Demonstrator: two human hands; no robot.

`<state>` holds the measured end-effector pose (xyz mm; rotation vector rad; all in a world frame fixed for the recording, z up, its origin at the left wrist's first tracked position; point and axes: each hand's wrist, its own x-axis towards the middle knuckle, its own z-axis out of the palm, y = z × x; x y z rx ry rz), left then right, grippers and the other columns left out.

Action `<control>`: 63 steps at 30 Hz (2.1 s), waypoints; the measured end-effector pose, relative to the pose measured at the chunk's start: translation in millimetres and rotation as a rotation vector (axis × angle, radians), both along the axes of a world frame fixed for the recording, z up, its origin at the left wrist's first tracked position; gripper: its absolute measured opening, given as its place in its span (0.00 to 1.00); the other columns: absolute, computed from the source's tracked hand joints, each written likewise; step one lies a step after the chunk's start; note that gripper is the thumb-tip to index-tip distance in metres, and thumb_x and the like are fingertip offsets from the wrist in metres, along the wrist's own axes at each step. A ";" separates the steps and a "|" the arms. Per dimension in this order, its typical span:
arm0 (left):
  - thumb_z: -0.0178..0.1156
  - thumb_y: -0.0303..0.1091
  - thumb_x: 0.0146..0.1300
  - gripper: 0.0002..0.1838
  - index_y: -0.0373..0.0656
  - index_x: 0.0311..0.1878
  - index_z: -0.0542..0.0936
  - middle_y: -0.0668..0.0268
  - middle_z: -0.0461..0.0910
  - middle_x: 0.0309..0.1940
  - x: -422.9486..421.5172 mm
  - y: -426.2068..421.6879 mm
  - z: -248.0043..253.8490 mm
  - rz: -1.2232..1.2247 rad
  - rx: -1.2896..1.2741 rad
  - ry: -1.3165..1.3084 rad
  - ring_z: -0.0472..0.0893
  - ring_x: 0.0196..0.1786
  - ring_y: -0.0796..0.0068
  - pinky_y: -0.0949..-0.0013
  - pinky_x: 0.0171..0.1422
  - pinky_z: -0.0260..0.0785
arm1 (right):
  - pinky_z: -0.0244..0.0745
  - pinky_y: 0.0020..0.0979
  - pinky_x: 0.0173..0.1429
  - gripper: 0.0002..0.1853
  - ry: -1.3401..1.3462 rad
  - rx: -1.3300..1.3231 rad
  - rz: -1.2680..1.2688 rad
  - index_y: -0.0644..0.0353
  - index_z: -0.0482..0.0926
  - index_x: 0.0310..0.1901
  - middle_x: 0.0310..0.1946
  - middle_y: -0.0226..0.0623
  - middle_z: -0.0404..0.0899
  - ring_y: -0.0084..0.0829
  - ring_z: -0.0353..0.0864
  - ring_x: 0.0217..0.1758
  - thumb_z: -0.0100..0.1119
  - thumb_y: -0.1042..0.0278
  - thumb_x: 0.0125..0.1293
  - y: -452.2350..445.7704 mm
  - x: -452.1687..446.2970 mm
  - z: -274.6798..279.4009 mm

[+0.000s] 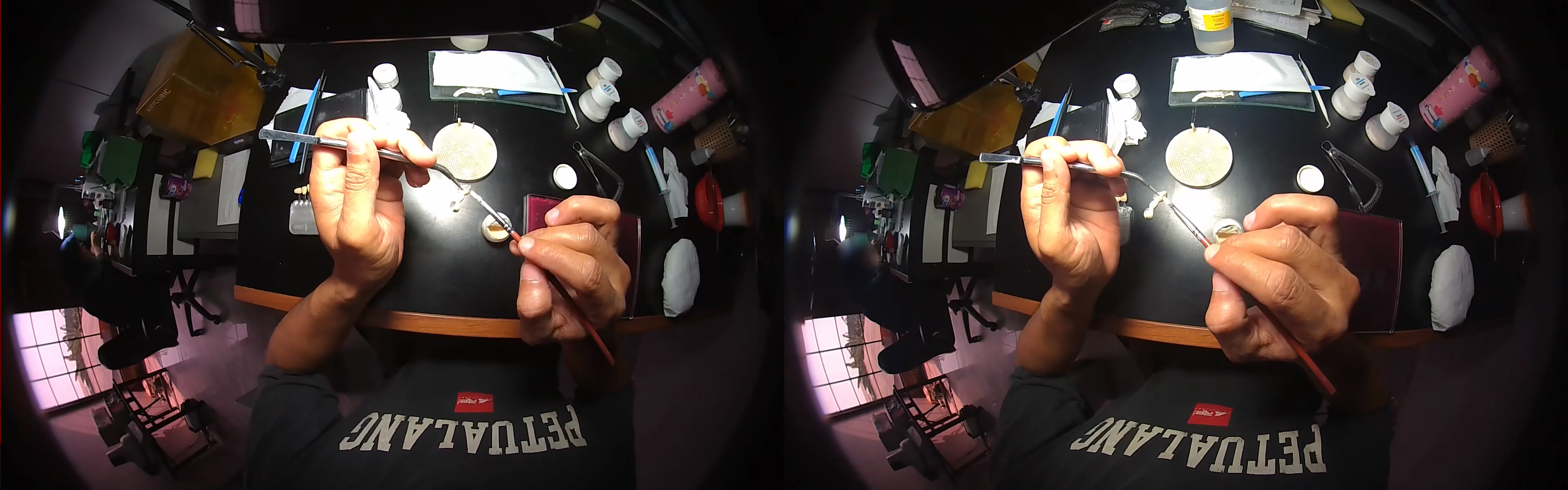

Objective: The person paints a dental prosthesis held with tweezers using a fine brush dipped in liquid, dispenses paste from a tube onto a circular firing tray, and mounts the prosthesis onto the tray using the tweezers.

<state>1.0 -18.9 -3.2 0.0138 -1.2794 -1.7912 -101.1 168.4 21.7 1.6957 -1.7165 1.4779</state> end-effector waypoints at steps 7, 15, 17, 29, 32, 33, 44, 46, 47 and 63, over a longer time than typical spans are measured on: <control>0.43 0.34 0.83 0.09 0.39 0.51 0.69 0.52 0.81 0.35 1.4 0.3 1.1 -0.004 -0.010 0.000 0.79 0.36 0.71 0.69 0.45 0.73 | 0.76 0.30 0.45 0.16 0.002 0.020 -0.007 0.61 0.86 0.40 0.30 0.31 0.83 0.34 0.77 0.39 0.64 0.83 0.46 -0.7 2.2 0.8; 0.44 0.35 0.83 0.09 0.39 0.50 0.70 0.52 0.81 0.36 0.6 -3.1 -1.9 -0.057 0.025 0.026 0.80 0.37 0.69 0.68 0.45 0.73 | 0.75 0.30 0.45 0.17 0.007 0.017 0.011 0.61 0.86 0.40 0.30 0.31 0.83 0.34 0.77 0.39 0.63 0.83 0.44 -0.9 1.6 -0.5; 0.44 0.35 0.83 0.10 0.40 0.50 0.71 0.53 0.81 0.37 0.2 -5.4 -3.2 -0.125 0.139 0.032 0.80 0.38 0.69 0.67 0.46 0.73 | 0.75 0.30 0.46 0.18 -0.005 0.002 0.013 0.61 0.86 0.41 0.30 0.30 0.83 0.34 0.77 0.39 0.63 0.83 0.45 -0.1 1.8 -0.2; 0.48 0.37 0.83 0.14 0.39 0.46 0.80 0.55 0.86 0.46 -3.1 -19.2 -16.7 -0.412 0.692 -0.008 0.83 0.45 0.68 0.65 0.52 0.75 | 0.77 0.26 0.43 0.12 0.061 -0.058 -0.037 0.61 0.87 0.46 0.36 0.33 0.88 0.32 0.80 0.39 0.72 0.78 0.59 -4.9 1.0 -8.0; 0.48 0.38 0.83 0.14 0.39 0.47 0.80 0.55 0.86 0.46 -3.2 -18.2 -17.8 -0.401 0.653 -0.014 0.83 0.44 0.68 0.65 0.52 0.75 | 0.77 0.26 0.43 0.12 0.079 -0.047 -0.047 0.61 0.87 0.45 0.36 0.33 0.88 0.32 0.80 0.39 0.72 0.78 0.59 -5.7 0.5 -9.2; 0.49 0.38 0.82 0.13 0.39 0.47 0.79 0.54 0.85 0.46 -3.5 -18.0 -18.1 -0.387 0.643 -0.025 0.82 0.44 0.69 0.65 0.53 0.75 | 0.77 0.26 0.43 0.12 0.083 -0.060 -0.052 0.61 0.87 0.46 0.36 0.33 0.88 0.31 0.80 0.39 0.72 0.78 0.59 -6.9 0.1 -10.3; 0.50 0.39 0.82 0.14 0.39 0.47 0.79 0.55 0.86 0.45 -2.5 -15.4 -17.6 -0.351 0.660 -0.061 0.82 0.39 0.72 0.68 0.50 0.76 | 0.78 0.28 0.45 0.14 0.039 -0.076 -0.044 0.62 0.86 0.45 0.35 0.33 0.88 0.31 0.80 0.38 0.72 0.81 0.56 -3.0 1.5 -7.0; 0.51 0.38 0.81 0.12 0.40 0.48 0.78 0.53 0.85 0.45 -2.9 -15.5 -17.8 -0.337 0.670 -0.072 0.82 0.39 0.71 0.67 0.49 0.76 | 0.78 0.28 0.45 0.15 0.051 -0.073 -0.045 0.61 0.86 0.46 0.36 0.34 0.88 0.32 0.80 0.38 0.72 0.81 0.56 -2.6 1.0 -7.4; 0.52 0.37 0.81 0.10 0.41 0.48 0.78 0.52 0.85 0.45 -3.1 -15.7 -17.8 -0.331 0.674 -0.077 0.82 0.39 0.71 0.67 0.48 0.77 | 0.79 0.28 0.46 0.15 0.057 -0.077 -0.048 0.62 0.86 0.47 0.36 0.35 0.88 0.32 0.81 0.38 0.72 0.81 0.56 -3.3 0.7 -8.4; 0.54 0.38 0.80 0.11 0.43 0.44 0.80 0.57 0.85 0.42 -2.8 -11.0 -10.0 -0.318 0.621 -0.170 0.81 0.30 0.80 0.78 0.38 0.75 | 0.79 0.29 0.48 0.15 0.037 -0.084 -0.021 0.63 0.84 0.48 0.33 0.37 0.88 0.33 0.83 0.38 0.69 0.82 0.58 -7.0 0.4 -6.7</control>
